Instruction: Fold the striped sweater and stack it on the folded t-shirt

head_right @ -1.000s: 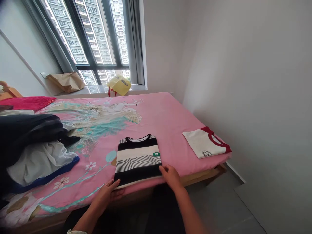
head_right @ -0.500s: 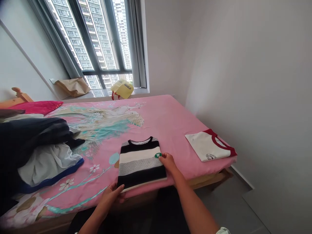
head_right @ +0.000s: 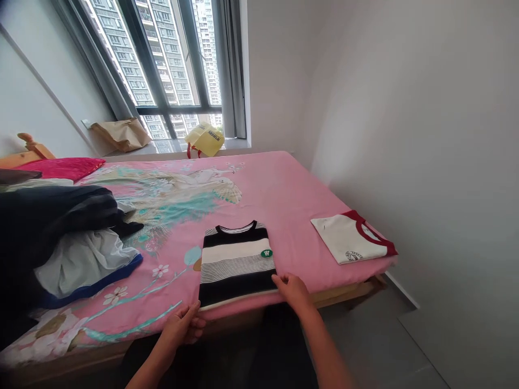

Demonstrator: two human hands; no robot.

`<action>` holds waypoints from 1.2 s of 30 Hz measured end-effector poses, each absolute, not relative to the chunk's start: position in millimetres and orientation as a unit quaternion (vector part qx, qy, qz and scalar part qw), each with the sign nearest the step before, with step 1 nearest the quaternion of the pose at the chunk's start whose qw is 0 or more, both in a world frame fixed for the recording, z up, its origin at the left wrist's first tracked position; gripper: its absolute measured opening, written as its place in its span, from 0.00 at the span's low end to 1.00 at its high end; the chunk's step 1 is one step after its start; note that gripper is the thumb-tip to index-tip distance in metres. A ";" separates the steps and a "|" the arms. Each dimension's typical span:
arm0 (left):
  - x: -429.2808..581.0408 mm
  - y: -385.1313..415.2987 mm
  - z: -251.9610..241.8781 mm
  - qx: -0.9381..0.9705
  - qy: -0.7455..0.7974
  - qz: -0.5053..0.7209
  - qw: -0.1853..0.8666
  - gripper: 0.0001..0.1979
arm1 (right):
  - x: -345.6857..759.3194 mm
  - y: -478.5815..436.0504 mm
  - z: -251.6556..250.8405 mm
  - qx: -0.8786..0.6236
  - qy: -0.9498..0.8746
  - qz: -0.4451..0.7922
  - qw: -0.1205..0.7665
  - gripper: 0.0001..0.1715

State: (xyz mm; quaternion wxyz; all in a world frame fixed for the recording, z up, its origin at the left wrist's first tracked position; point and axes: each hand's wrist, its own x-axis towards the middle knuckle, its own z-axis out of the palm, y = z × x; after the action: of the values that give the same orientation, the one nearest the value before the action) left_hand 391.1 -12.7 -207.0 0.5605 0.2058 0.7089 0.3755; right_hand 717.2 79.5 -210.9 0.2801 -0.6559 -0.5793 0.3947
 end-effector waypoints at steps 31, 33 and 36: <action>380.2 -1.1 -166.8 0.285 0.572 0.383 0.667 0.22 | 676.2 17.9 -205.0 -0.438 -0.253 0.780 0.369 0.23; 374.4 -2.3 -159.4 0.370 0.613 0.373 0.590 0.22 | 674.2 19.6 -192.9 -0.429 -0.224 0.789 0.380 0.23; 359.3 -17.4 -150.1 0.487 0.642 0.397 0.439 0.24 | 678.7 7.1 -164.6 -0.395 -0.199 0.801 0.403 0.23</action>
State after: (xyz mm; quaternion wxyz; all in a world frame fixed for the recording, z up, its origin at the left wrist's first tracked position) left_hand 359.3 -17.4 -150.1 0.4393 0.4866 0.6424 0.3970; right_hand 678.7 7.1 -164.6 0.4027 -0.3952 -0.1993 0.8012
